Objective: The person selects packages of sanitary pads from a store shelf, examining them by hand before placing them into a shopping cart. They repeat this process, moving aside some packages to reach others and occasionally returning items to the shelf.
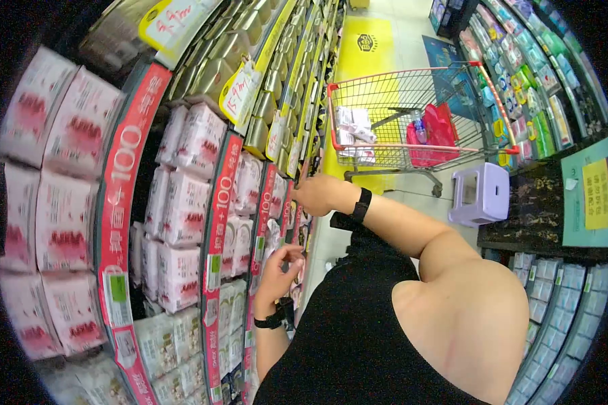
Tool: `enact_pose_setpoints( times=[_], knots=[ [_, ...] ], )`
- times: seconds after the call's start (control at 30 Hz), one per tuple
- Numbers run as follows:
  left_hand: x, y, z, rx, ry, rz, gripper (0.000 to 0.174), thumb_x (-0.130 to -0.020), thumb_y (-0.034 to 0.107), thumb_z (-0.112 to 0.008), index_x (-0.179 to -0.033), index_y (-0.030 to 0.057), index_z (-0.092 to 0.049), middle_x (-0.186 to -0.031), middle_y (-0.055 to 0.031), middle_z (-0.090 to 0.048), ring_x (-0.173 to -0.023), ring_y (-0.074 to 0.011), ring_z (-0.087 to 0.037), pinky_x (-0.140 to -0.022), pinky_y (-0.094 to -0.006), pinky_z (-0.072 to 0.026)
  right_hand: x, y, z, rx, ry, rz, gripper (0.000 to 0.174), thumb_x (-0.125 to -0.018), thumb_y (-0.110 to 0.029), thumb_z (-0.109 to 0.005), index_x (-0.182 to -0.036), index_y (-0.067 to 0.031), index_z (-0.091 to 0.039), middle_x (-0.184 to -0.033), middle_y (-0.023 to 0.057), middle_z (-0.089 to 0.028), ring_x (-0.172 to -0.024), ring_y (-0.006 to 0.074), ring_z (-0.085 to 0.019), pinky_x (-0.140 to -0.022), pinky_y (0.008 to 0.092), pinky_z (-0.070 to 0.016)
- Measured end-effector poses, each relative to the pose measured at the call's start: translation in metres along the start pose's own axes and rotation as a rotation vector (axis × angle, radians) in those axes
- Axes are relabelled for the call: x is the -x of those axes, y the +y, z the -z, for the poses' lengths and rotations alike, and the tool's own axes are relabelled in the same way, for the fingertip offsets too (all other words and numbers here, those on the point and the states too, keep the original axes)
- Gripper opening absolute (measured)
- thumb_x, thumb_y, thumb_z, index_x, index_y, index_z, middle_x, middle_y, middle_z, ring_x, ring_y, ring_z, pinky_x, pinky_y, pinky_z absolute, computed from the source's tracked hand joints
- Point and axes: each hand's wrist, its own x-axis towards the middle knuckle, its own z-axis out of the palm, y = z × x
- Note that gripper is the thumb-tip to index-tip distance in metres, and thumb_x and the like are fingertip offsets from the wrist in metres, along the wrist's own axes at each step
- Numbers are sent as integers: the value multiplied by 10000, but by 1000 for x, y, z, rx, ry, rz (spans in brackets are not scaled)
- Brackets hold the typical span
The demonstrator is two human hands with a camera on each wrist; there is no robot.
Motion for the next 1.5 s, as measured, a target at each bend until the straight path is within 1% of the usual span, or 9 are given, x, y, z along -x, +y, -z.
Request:
enact_pose_setpoints(
  times=[0.23,0.63,0.77,1.03,1.27,1.3,1.4,1.43,1.5],
  knots=[
    [-84,-11,-36,252,125,190,235,-994,69,-666,-1218,18,-613,-989,-25,-657,-946,-107,-620,-884,-278,-493,-36,104,5,-265,-159,129,446,-890,-152,-551,-1320,-57,-621,-1041,241,-742,-982,435,-713,-885,541,-553],
    [-277,33,-85,22,-32,457,273,-987,85,-675,-1243,16,-611,-973,-68,-697,-897,-150,-650,-867,-305,-520,-118,449,-48,-276,-321,-265,388,-878,-277,-654,-1166,-17,-671,-1099,233,-738,-1027,417,-717,-869,514,-568],
    [-311,27,-76,-32,10,635,245,-1006,83,-639,-1244,34,-610,-1031,-27,-658,-945,-127,-607,-881,-287,-492,-140,511,-166,-301,-292,-482,817,-830,-347,-685,-1598,-307,-412,-1641,244,-355,-1563,501,-147,-1166,677,-327],
    [-348,30,-96,-156,24,687,290,-957,101,-705,-1226,29,-624,-997,-119,-700,-945,-232,-679,-881,-362,-526,-164,515,-248,-435,-516,-762,818,-776,-316,-798,-1533,-390,-499,-1741,170,61,-1545,532,-108,-1156,719,-324],
    [-358,41,-108,-241,-103,562,347,-941,124,-726,-1257,28,-618,-1041,-151,-690,-982,-291,-672,-902,-382,-528,-168,541,-242,-351,-318,-675,625,-792,-357,-800,-1399,-349,-650,-1598,162,-363,-1491,469,-313,-1101,567,-455],
    [-359,44,-106,-250,-100,546,346,-937,121,-729,-1250,26,-618,-1049,-150,-690,-973,-295,-672,-898,-384,-528,-159,539,-212,-321,-178,-666,562,-742,-437,-840,-1276,-290,-747,-1388,158,-622,-1290,384,-571,-1007,478,-517],
    [-355,40,-97,-289,-92,494,341,-931,122,-731,-1239,28,-619,-1046,-149,-691,-970,-291,-673,-892,-392,-530,-144,586,-210,-877,98,-430,438,-710,-472,-866,-1039,-183,-833,-1004,166,-767,-948,304,-711,-878,416,-558],
    [-350,35,-94,-302,-79,492,342,-928,132,-736,-1233,29,-619,-1043,-148,-692,-968,-288,-674,-889,-396,-530,-134,588,-194,-1061,205,-501,408,-729,-472,-870,-840,-82,-825,-700,124,-728,-690,216,-672,-744,388,-549],
    [-345,33,-87,-315,-65,411,346,-930,142,-736,-1237,33,-619,-1038,-144,-690,-971,-287,-673,-890,-396,-530,-106,589,-147,-1233,144,-603,391,-784,-428,-873,-771,-45,-790,-683,52,-690,-654,138,-596,-598,338,-461]
  ],
)
